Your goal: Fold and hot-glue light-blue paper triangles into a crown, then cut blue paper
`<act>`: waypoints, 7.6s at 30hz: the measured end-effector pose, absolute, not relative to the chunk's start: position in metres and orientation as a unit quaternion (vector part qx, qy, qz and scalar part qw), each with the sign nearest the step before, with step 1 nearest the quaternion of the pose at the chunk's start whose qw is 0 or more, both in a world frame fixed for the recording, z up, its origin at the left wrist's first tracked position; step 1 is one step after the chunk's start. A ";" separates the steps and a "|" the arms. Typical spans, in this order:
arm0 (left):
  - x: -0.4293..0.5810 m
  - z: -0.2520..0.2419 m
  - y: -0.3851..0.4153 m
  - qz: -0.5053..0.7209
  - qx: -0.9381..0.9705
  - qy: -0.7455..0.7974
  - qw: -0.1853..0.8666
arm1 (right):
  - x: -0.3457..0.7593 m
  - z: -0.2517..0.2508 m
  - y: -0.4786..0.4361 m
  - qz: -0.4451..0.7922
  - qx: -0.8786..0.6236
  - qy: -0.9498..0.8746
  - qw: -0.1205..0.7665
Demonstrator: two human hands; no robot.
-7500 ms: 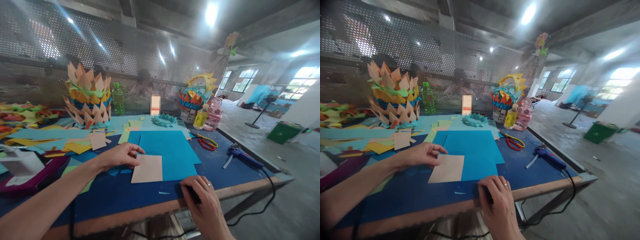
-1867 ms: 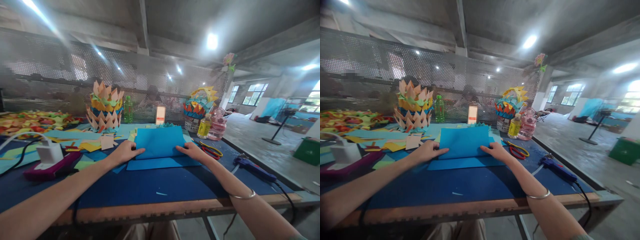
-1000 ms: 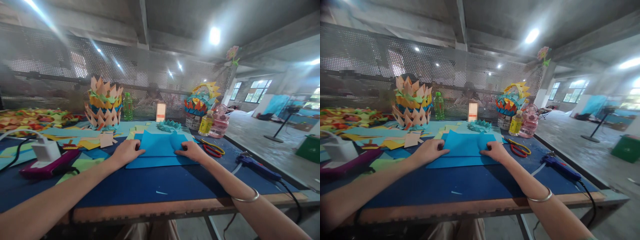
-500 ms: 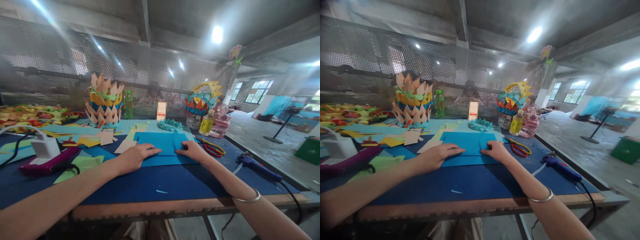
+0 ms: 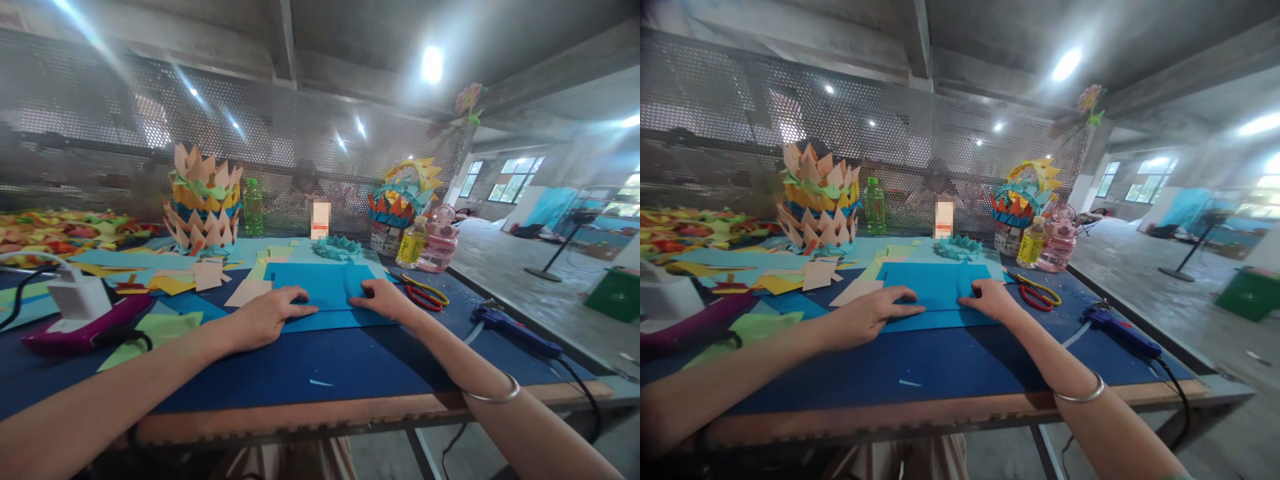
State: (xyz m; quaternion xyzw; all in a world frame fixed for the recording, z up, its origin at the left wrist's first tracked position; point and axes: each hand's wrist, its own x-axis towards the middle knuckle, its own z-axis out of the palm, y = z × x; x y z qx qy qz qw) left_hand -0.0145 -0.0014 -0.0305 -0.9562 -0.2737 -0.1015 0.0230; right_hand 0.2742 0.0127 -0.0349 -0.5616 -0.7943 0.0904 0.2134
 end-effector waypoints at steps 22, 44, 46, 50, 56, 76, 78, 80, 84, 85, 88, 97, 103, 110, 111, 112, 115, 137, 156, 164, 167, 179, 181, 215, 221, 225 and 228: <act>-0.015 -0.031 0.002 -0.107 -0.955 -0.278 0.008 | 0.270 -0.031 0.010 0.062 -0.595 -0.774 0.208; -0.003 -0.026 -0.017 -0.130 -0.945 -0.290 0.083 | 0.271 -0.030 0.008 0.060 -0.585 -0.784 0.201; -0.002 -0.026 -0.019 -0.125 -0.944 -0.296 0.077 | 0.271 -0.031 0.009 0.062 -0.585 -0.783 0.202; -0.001 -0.025 -0.021 -0.118 -0.942 -0.309 0.060 | 0.273 -0.032 0.010 0.066 -0.586 -0.782 0.202; -0.002 -0.026 -0.020 -0.095 -0.941 -0.320 0.053 | 0.271 -0.031 0.009 0.053 -0.599 -0.772 0.205; -0.004 -0.029 -0.014 -0.048 -0.943 -0.329 -0.002 | 0.269 -0.030 0.009 0.050 -0.596 -0.779 0.186; -0.004 -0.029 -0.014 -0.044 -0.943 -0.331 0.001 | 0.269 -0.031 0.009 0.049 -0.598 -0.779 0.183; -0.004 -0.029 -0.014 -0.041 -0.942 -0.333 0.004 | 0.270 -0.032 0.009 0.057 -0.601 -0.775 0.187; -0.004 -0.030 -0.013 -0.050 -0.943 -0.329 0.008 | 0.270 -0.035 0.006 0.059 -0.605 -0.751 0.259; -0.004 -0.030 -0.013 -0.052 -0.943 -0.328 0.008 | 0.269 -0.035 0.005 0.040 -0.602 -0.746 0.283; -0.004 -0.031 -0.013 -0.055 -0.944 -0.326 0.008 | 0.258 -0.032 -0.003 -0.037 -0.577 -0.751 0.320; -0.002 -0.031 -0.016 -0.062 -0.938 -0.342 0.010 | 0.225 -0.042 0.001 0.120 -0.532 -0.799 0.253; -0.003 -0.034 -0.014 -0.066 -0.939 -0.338 0.022 | 0.226 -0.043 0.002 0.054 -0.536 -0.804 0.250; -0.005 -0.039 -0.009 -0.070 -0.939 -0.334 0.026 | 0.225 -0.042 -0.001 0.015 -0.540 -0.806 0.242; -0.006 -0.040 -0.008 -0.074 -0.940 -0.332 0.026 | 0.225 -0.042 -0.001 0.015 -0.541 -0.806 0.240; -0.006 -0.041 -0.007 -0.078 -0.941 -0.330 0.025 | 0.226 -0.041 -0.001 0.015 -0.542 -0.806 0.237; -0.007 -0.042 -0.006 -0.080 -0.941 -0.327 0.020 | 0.228 -0.039 0.000 0.020 -0.545 -0.808 0.223; -0.006 -0.035 -0.008 -0.055 -0.939 -0.339 -0.002 | 0.268 -0.035 0.014 0.065 -0.583 -0.792 0.168; -0.007 -0.038 -0.005 -0.080 -0.942 -0.326 0.001 | 0.293 -0.022 0.010 0.049 -0.613 -0.784 0.085; -0.006 -0.037 -0.006 -0.081 -0.941 -0.329 0.002 | 0.306 -0.018 0.009 0.049 -0.617 -0.782 0.071; -0.006 -0.037 -0.006 -0.085 -0.941 -0.328 -0.001 | 0.312 -0.011 0.010 0.051 -0.616 -0.782 0.077; -0.003 -0.031 -0.013 -0.040 -0.938 -0.345 0.001 | 0.252 -0.033 0.003 0.104 -0.468 -0.822 0.307; -0.002 -0.029 -0.015 -0.040 -0.938 -0.345 0.002 | 0.244 -0.039 0.004 0.125 -0.457 -0.832 0.288; -0.031 0.006 -0.013 -0.199 -0.930 -0.303 0.055 | 0.238 -0.040 0.010 0.190 -0.478 -0.828 0.224; -0.013 -0.004 -0.020 -0.112 -0.960 -0.254 0.044 | 0.240 -0.041 0.011 0.183 -0.472 -0.832 0.225; -0.011 -0.010 -0.017 -0.072 -0.965 -0.243 0.067 | 0.240 -0.042 0.011 0.185 -0.472 -0.831 0.227; -0.012 -0.011 -0.015 -0.059 -0.963 -0.247 0.089 | 0.241 -0.041 0.011 0.183 -0.475 -0.831 0.225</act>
